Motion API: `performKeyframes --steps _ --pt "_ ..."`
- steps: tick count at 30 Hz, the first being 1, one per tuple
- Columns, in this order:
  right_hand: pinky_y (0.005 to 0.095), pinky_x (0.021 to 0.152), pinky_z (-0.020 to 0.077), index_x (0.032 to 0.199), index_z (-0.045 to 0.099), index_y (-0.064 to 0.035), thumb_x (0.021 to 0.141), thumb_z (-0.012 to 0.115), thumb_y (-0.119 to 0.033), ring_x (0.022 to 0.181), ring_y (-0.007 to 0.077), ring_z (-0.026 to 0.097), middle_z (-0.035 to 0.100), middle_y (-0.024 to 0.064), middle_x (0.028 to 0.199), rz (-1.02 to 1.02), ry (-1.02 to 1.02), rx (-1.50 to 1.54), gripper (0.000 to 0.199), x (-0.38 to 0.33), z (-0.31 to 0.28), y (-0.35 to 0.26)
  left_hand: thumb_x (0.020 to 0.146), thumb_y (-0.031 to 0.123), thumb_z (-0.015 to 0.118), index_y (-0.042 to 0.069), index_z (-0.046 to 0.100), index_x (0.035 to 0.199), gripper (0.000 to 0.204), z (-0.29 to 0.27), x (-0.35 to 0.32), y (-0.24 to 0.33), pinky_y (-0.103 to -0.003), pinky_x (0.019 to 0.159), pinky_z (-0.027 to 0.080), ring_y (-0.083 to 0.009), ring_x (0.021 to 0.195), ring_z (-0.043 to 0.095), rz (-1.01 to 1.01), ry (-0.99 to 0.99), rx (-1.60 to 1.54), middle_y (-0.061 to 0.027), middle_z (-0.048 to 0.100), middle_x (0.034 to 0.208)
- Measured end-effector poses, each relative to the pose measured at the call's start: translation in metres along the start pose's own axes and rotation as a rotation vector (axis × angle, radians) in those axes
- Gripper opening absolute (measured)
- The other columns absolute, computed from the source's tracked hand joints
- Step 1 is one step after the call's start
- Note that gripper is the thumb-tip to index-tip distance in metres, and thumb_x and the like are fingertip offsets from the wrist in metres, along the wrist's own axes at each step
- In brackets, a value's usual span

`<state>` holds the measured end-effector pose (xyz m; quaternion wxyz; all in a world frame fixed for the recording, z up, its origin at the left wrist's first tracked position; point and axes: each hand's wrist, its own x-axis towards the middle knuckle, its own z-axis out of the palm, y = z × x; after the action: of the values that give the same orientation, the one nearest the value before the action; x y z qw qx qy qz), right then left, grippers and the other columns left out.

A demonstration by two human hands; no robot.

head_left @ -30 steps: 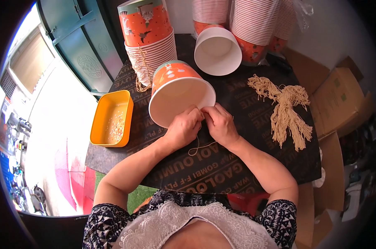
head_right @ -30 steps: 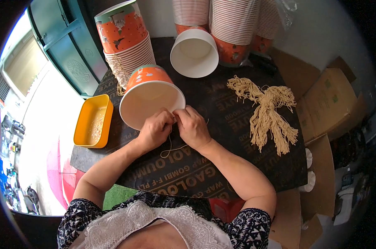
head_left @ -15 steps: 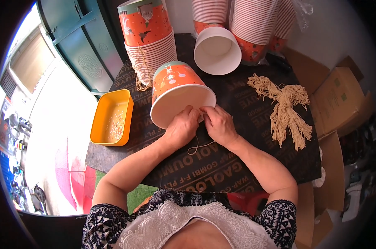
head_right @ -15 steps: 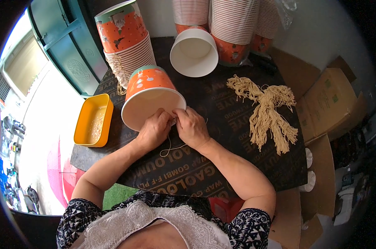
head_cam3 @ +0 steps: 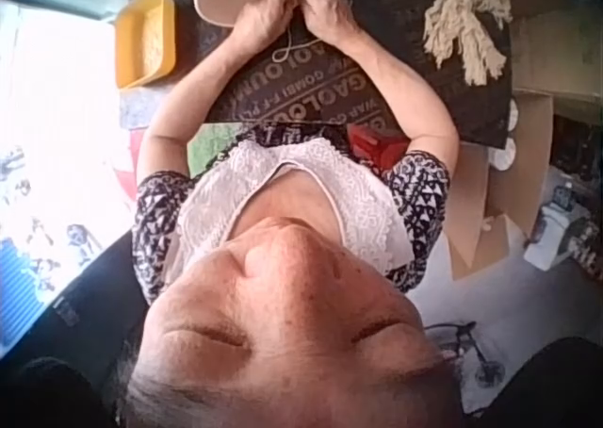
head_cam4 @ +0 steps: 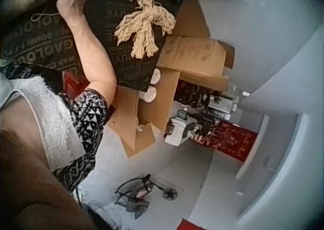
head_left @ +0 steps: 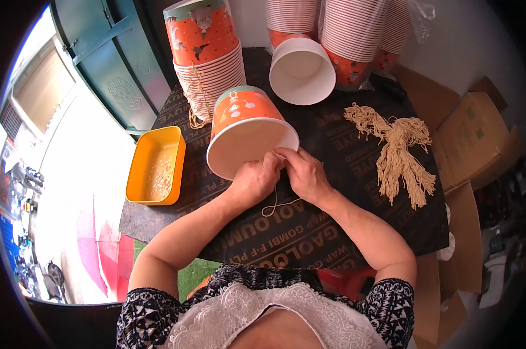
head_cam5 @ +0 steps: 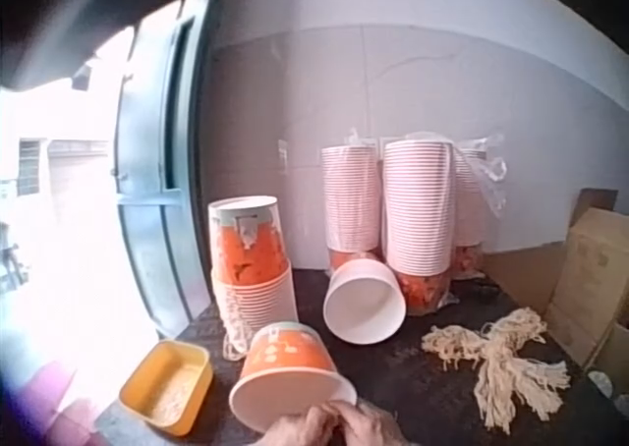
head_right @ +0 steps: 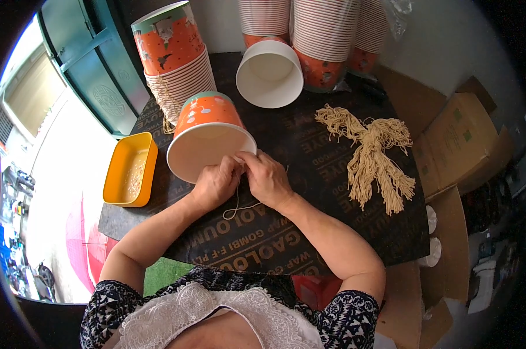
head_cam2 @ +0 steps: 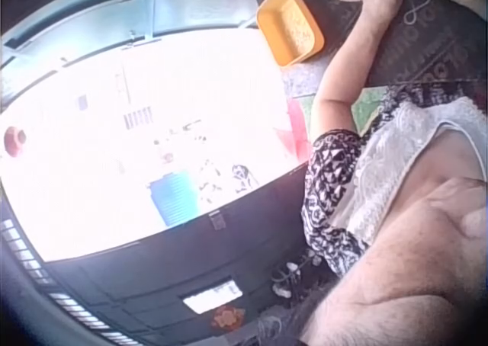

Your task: The recorder is attaching rope handles to paper buckets by threading the ends through pre-cut holes and securing them with stoppers.

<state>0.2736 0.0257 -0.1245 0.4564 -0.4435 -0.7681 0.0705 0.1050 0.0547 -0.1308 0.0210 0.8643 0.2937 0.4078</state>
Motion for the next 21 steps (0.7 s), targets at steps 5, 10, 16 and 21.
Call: performKeyframes --steps 5,10,16,21 --pt "0.044 0.074 0.0538 0.11 0.063 -0.0033 0.087 0.054 0.0 0.089 0.04 0.064 0.066 0.0205 0.098 0.02 0.006 0.041 0.025 0.0 -0.001 -0.002 0.08 0.002 0.062 -0.001 0.049 0.094 0.02 0.001 -0.001 -0.002 -0.048 0.056 0.051 -0.0386 0.068 0.063 0.04 -0.002 -0.013 -0.0187 0.061 0.077" --pt "0.0449 0.074 0.0533 0.105 0.062 -0.0023 0.089 0.053 0.0 0.088 0.0402 0.064 0.065 0.0209 0.095 0.017 -0.034 0.069 0.018 0.001 -0.001 0.003 0.082 0.002 0.066 0.003 0.049 0.092 0.02 -0.002 0.002 0.001 -0.045 0.056 0.051 -0.0373 0.065 0.064 0.07 0.002 -0.025 -0.0179 0.062 0.073" --pt "0.0466 0.072 0.0518 0.098 0.056 -0.0011 0.089 0.053 -0.001 0.086 0.0414 0.062 0.064 0.0214 0.092 0.048 -0.088 0.121 0.009 0.002 -0.004 0.001 0.083 0.002 0.066 0.003 0.05 0.092 0.019 -0.003 -0.001 0.0 -0.044 0.057 0.052 -0.0382 0.066 0.064 0.039 -0.036 0.029 -0.0188 0.063 0.075" --pt "0.0473 0.071 0.0506 0.095 0.053 0.0 0.088 0.056 0.0 0.086 0.042 0.062 0.063 0.022 0.091 0.05 -0.078 0.107 0.007 0.0 -0.004 0.0 0.083 0.004 0.068 0.002 0.057 0.088 0.012 -0.012 0.001 -0.001 -0.04 0.063 0.052 -0.0334 0.072 0.065 -0.113 -0.069 -0.256 -0.0168 0.064 0.078"
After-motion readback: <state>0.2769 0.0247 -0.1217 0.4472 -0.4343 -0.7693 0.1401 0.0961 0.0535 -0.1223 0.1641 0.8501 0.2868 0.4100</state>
